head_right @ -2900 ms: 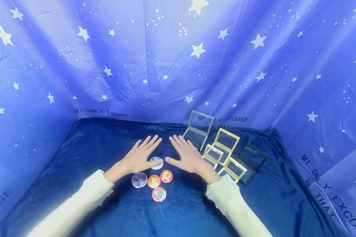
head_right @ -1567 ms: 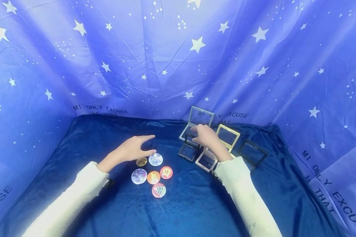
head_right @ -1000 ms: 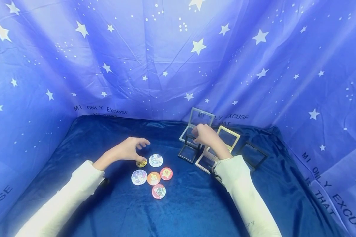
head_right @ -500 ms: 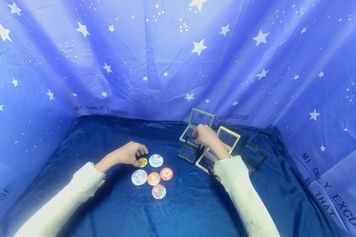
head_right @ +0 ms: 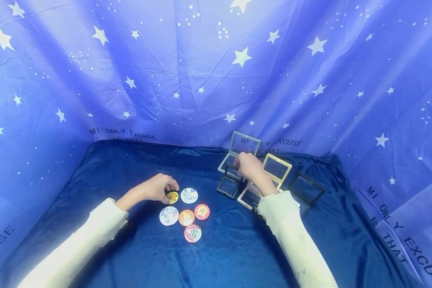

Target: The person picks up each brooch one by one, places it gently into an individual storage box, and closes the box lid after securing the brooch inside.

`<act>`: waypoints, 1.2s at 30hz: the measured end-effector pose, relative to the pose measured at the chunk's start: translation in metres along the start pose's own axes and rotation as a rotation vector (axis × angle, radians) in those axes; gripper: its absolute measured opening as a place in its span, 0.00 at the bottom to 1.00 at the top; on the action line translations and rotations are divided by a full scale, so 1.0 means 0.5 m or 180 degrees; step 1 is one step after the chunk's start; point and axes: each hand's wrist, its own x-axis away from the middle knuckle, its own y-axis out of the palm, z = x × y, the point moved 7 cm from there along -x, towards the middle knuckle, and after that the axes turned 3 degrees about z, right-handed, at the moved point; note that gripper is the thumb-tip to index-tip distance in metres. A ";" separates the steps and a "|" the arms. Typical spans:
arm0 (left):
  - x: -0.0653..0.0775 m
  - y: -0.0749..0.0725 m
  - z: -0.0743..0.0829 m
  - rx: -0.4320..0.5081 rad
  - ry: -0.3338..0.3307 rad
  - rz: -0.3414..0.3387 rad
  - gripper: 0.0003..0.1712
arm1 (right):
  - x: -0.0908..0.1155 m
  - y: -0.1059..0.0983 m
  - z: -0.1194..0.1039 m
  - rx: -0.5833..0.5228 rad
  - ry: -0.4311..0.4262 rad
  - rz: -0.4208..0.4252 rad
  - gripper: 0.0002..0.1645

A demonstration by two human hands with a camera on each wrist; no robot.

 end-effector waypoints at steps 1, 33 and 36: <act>0.000 0.000 0.000 -0.0005 -0.0004 -0.0006 0.23 | -0.001 0.000 0.000 0.0014 -0.0003 0.0005 0.14; -0.009 0.008 -0.002 -0.0086 -0.0156 0.0022 0.21 | -0.006 -0.002 -0.030 -0.0009 -0.0088 0.0115 0.12; -0.007 0.007 -0.006 -0.0093 -0.0170 0.0034 0.21 | -0.010 -0.003 -0.039 -0.0049 -0.0138 0.0103 0.13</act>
